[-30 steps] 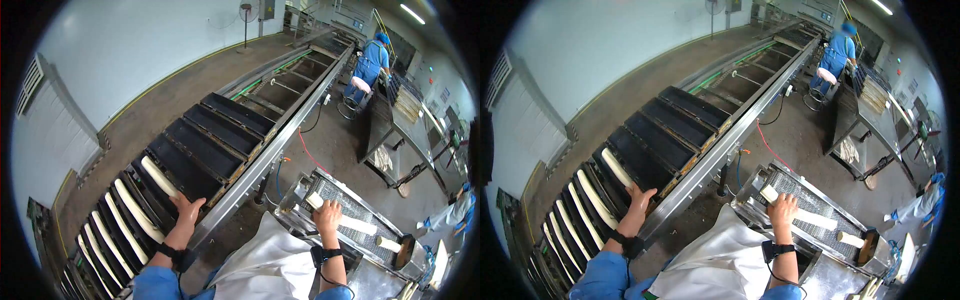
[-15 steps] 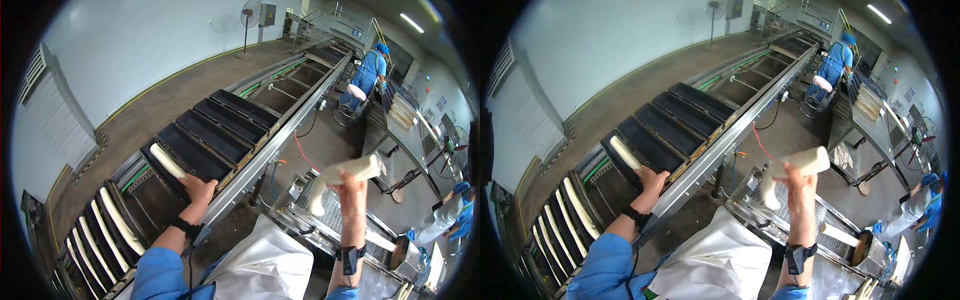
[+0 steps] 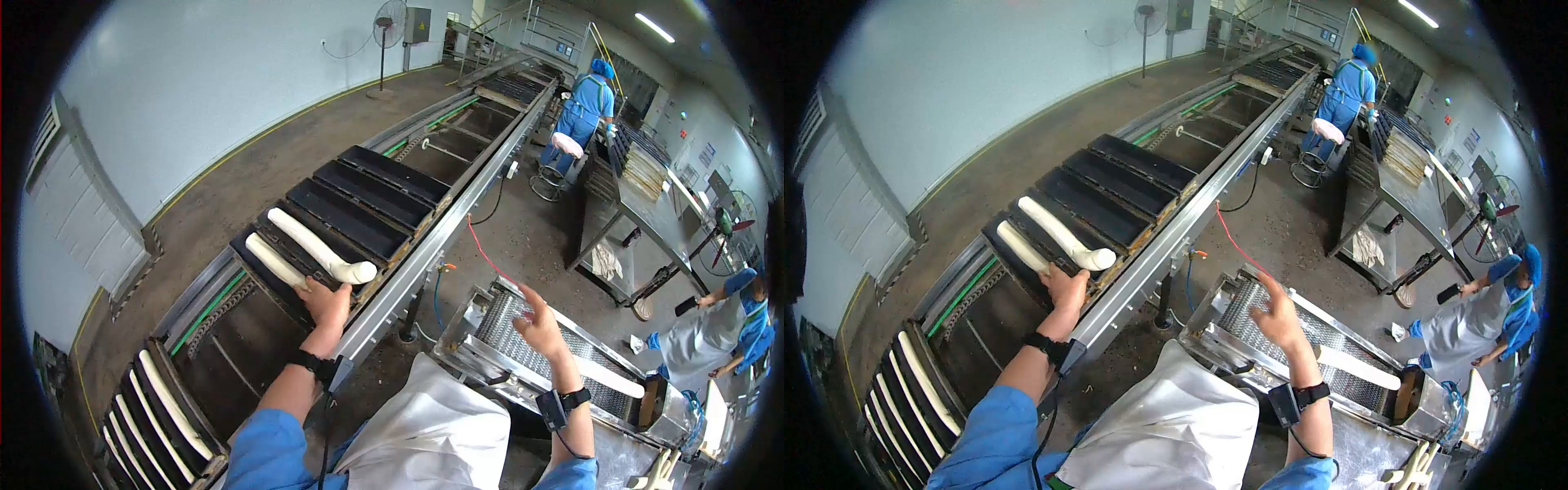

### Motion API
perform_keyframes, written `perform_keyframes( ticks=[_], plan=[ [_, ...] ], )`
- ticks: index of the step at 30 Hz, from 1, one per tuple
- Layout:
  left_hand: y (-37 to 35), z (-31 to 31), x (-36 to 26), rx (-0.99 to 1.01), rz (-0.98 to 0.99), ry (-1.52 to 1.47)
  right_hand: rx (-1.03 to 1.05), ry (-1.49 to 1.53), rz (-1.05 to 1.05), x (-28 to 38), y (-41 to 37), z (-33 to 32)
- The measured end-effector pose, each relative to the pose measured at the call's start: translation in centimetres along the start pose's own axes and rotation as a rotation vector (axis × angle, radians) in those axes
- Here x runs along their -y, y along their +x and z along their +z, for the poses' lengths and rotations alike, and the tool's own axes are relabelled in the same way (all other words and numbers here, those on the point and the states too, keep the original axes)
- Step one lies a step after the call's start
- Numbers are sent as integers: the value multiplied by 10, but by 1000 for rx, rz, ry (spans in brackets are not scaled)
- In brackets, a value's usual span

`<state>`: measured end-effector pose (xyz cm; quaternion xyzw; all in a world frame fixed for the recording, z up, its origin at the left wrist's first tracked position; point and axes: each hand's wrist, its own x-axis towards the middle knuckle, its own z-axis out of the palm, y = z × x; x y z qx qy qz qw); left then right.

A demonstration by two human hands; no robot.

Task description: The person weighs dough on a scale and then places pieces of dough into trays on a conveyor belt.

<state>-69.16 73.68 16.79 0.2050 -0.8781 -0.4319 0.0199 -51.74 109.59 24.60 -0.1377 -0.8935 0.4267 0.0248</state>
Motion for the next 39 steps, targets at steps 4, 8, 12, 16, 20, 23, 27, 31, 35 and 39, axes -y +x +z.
perform_keyframes(
  ticks=[4,8,12,16,20,23,27,31,35,39],
  plan=[
    [8,6,7,-13,31,33,-133,-766,303,-168,-43,-35],
    [0,8,-7,10,-2,68,-291,-955,528,-223,-116,-50],
    [2,23,-15,22,-61,92,-213,-1128,509,-186,-129,-53],
    [-2,26,-25,16,-36,66,-175,-1130,382,-167,-112,-43],
    [-4,25,-33,51,-53,100,-231,-813,110,-159,-61,-67],
    [0,33,-30,51,-46,112,-376,-114,-2,-19,-26,-91],
    [3,34,-31,32,-33,131,-394,604,-105,101,11,-94],
    [7,35,-30,44,-40,127,-25,1105,-366,136,32,-74],
    [8,30,-33,48,-4,148,-38,940,-250,110,25,-53],
    [25,42,-14,39,43,151,-134,591,-50,-11,11,-25]
  ],
)
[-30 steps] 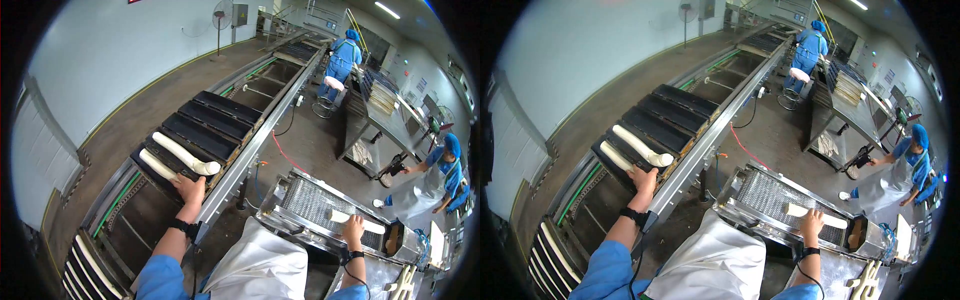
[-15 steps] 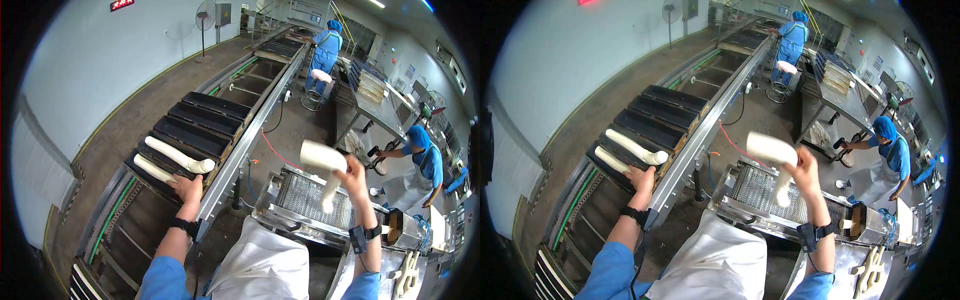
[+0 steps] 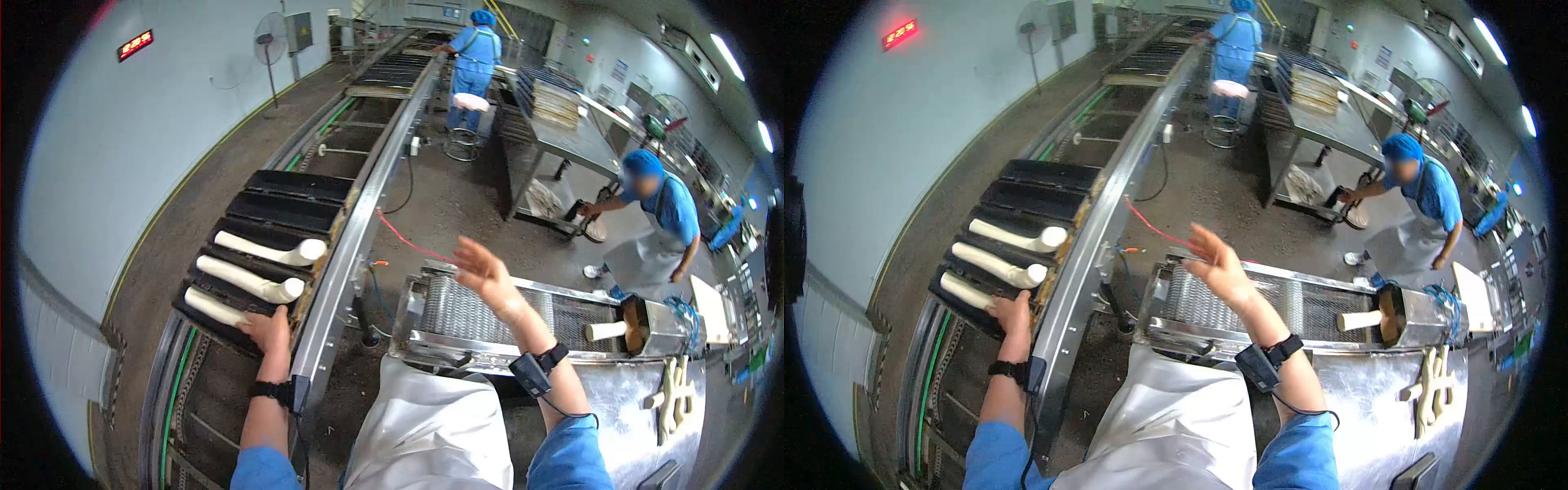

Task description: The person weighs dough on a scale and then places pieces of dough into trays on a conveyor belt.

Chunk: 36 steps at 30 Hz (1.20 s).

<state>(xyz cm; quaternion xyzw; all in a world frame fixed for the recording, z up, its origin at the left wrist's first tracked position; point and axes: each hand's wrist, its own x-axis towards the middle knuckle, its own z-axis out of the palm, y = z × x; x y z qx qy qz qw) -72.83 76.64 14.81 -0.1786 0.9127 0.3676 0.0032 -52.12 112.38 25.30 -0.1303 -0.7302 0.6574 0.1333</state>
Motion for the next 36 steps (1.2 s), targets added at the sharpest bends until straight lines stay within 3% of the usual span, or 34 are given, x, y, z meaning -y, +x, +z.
perform_keyframes(
  ticks=[6,8,10,11,12,14,18,21,22,23,24,25,26,27,28,30,33,36],
  plan=[
    [-1,2,-5,-4,-42,64,-255,-1251,288,-125,-71,-128],
    [-5,0,-9,-5,-70,69,-260,-1406,496,-132,-103,-176],
    [-9,0,-12,-30,-59,74,-342,-1567,503,-180,-154,-233],
    [-16,-5,-19,-12,-71,80,-281,-1593,648,-158,-177,-232],
    [-17,-6,-23,-7,-82,82,-390,-1558,602,-164,-191,-239],
    [-9,3,-13,-38,-50,62,-358,-1586,691,-132,-197,-225],
    [-24,-7,-30,-10,-91,71,-304,-1728,661,-117,-187,-214],
    [-24,-6,-30,-9,-95,49,-381,-1441,595,-110,-160,-216],
    [-23,-6,-30,-12,-100,44,-398,-1414,481,-112,-144,-227],
    [-23,-7,-31,-14,-96,58,-403,-1210,346,-68,-129,-208],
    [-24,-7,-31,-15,-91,74,-438,-963,196,-65,-113,-219],
    [-24,-7,-30,-15,-91,75,-467,-635,158,-30,-92,-204],
    [-25,-6,-29,-14,-88,62,-471,-567,89,-12,-73,-205],
    [-25,-7,-29,-12,-84,48,-480,-332,111,41,-60,-171],
    [-25,-8,-30,-14,-81,47,-463,-252,-8,75,-47,-144],
    [-27,-10,-32,-3,-105,40,-365,-14,-167,119,-16,-110],
    [-20,-4,-23,-13,-78,32,2,390,-381,170,8,-39],
    [-21,-10,-24,0,-82,47,113,364,-396,166,17,-14]
  ],
)
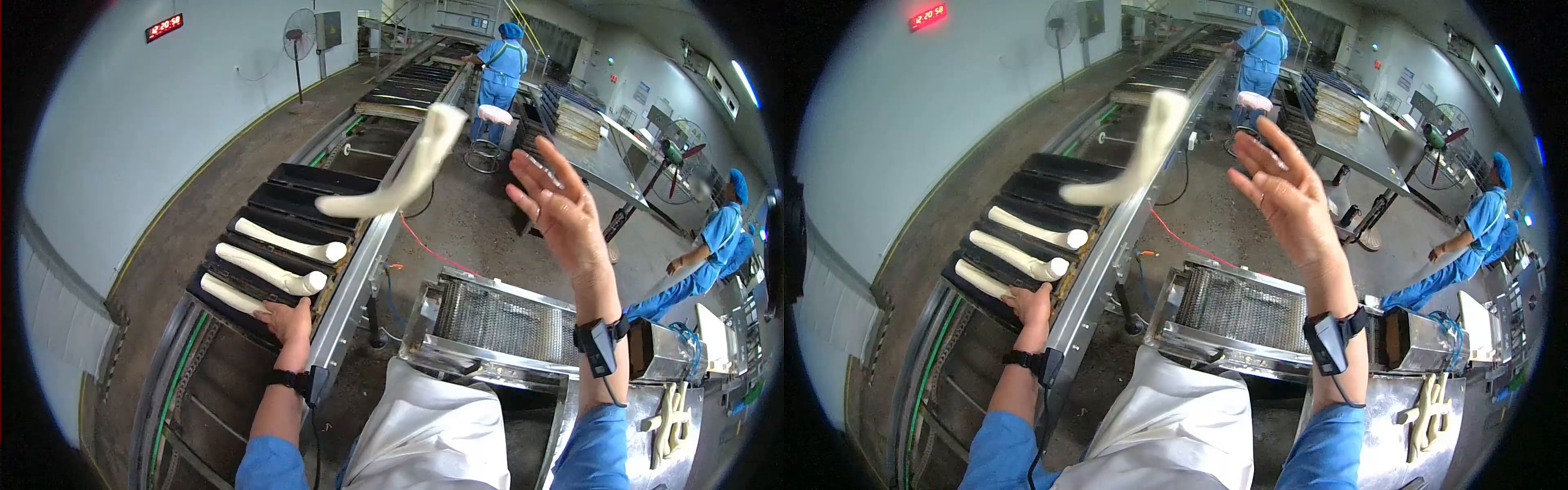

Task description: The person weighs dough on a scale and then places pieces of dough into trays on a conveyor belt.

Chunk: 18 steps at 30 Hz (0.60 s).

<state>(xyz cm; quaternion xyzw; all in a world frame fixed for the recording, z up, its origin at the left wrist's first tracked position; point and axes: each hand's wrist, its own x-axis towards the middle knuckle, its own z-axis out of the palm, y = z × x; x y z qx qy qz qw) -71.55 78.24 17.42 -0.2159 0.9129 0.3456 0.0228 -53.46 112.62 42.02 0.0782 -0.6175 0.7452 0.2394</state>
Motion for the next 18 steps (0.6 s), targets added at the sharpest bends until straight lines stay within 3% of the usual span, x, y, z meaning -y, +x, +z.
perform_keyframes(
  ticks=[4,6,8,12,14,18],
  plan=[
    [0,-6,-1,13,-11,7,-104,-328,219,-49,-37,-30],
    [4,-5,3,12,2,-12,-143,-559,249,-108,-83,-90],
    [9,0,7,3,12,6,-202,-955,433,-145,-144,-135],
    [5,-1,6,3,28,-6,-421,-1731,595,-192,-278,-197],
    [4,-1,3,17,22,0,-664,-1813,828,-185,-314,-197],
    [9,12,6,-26,48,26,-818,-1838,808,-177,-351,-224]
  ],
)
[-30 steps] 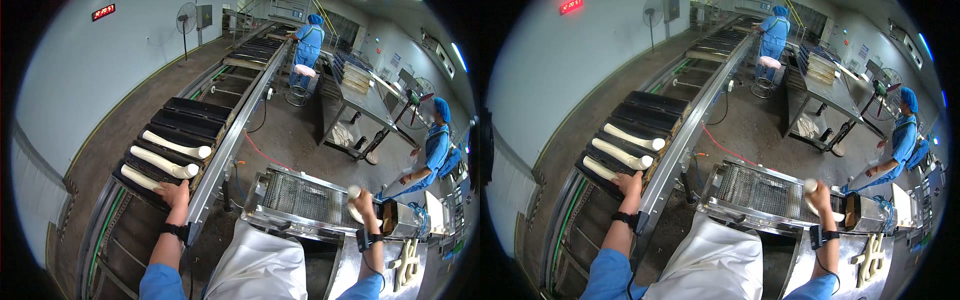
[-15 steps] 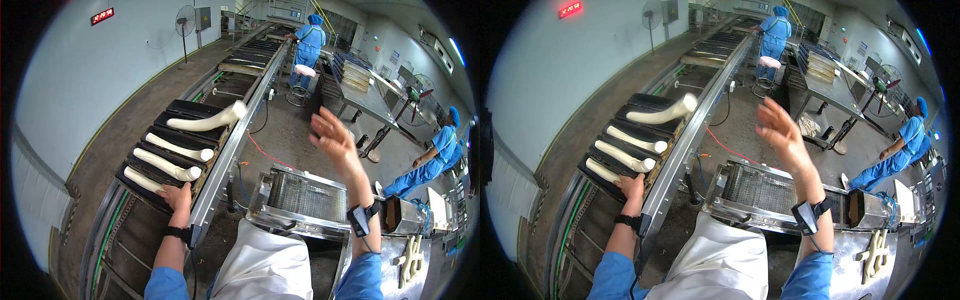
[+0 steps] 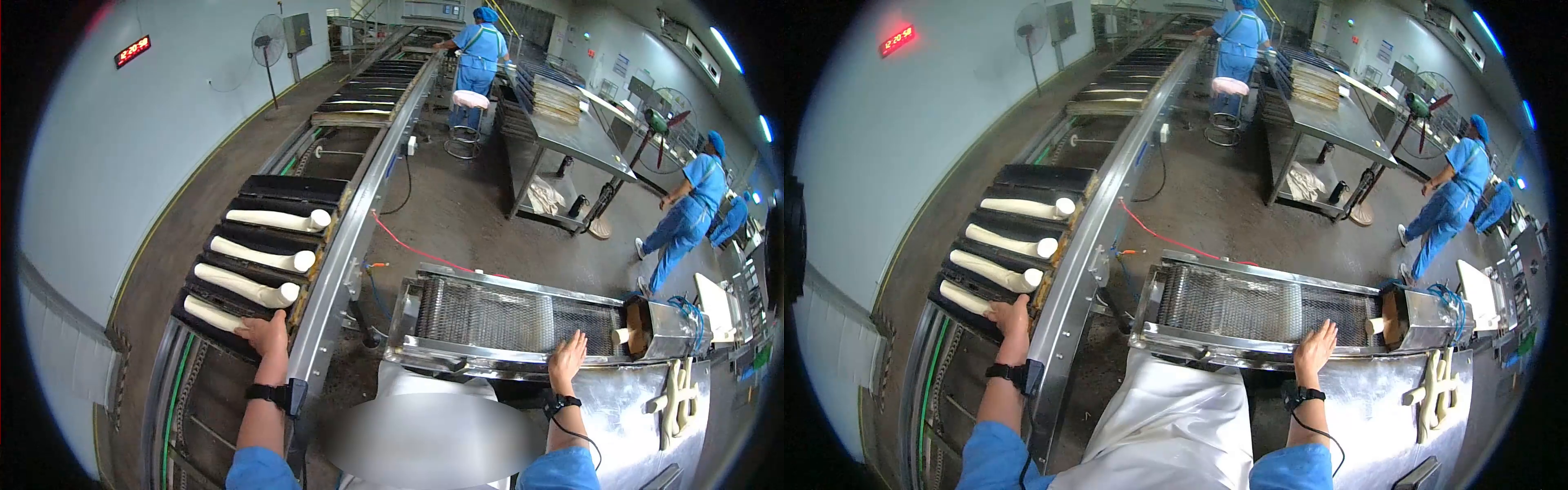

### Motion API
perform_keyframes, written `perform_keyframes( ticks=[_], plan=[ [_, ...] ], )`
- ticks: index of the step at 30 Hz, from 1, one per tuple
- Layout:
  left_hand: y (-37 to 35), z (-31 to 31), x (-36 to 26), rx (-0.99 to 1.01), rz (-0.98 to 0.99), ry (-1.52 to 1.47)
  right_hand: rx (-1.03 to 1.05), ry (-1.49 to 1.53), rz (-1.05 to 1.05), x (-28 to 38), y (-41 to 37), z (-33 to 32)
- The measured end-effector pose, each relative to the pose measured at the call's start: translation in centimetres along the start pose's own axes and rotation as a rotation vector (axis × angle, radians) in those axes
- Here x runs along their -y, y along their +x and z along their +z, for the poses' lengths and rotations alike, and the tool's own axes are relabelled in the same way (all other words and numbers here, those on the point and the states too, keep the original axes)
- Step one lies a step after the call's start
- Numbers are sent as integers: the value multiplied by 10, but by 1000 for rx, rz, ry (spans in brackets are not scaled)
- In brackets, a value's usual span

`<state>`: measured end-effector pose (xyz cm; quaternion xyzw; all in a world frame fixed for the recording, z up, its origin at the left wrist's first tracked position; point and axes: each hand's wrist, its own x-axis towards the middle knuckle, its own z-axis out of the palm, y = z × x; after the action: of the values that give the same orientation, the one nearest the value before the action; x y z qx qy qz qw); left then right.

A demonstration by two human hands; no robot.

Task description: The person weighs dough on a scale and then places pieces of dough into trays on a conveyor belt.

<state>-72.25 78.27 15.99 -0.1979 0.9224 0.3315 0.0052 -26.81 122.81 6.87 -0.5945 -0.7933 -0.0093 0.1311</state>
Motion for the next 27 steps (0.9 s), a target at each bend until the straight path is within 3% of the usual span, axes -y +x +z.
perform_keyframes(
  ticks=[6,12,14,16,18,20,24,26,27],
  plan=[
    [4,7,-1,-15,-53,20,-110,-49,76,-22,26,-1],
    [-14,-9,-15,6,-101,45,42,-152,176,-23,53,-18],
    [-18,-14,-16,5,-123,11,123,-153,153,-20,57,-24],
    [-16,-14,-12,22,-137,21,75,-191,86,-28,63,-16],
    [-16,-18,-6,10,-137,-34,230,-292,-23,-33,68,-26],
    [-14,-21,2,2,-145,-90,260,-359,-101,-31,69,-46],
    [-1,-15,39,-79,-128,-230,199,-428,-239,-51,74,-50],
    [-1,-16,52,-239,-96,-507,159,-458,-297,-55,78,-47],
    [-2,-26,58,-202,-68,-626,206,-374,-266,-49,78,-49]
  ],
)
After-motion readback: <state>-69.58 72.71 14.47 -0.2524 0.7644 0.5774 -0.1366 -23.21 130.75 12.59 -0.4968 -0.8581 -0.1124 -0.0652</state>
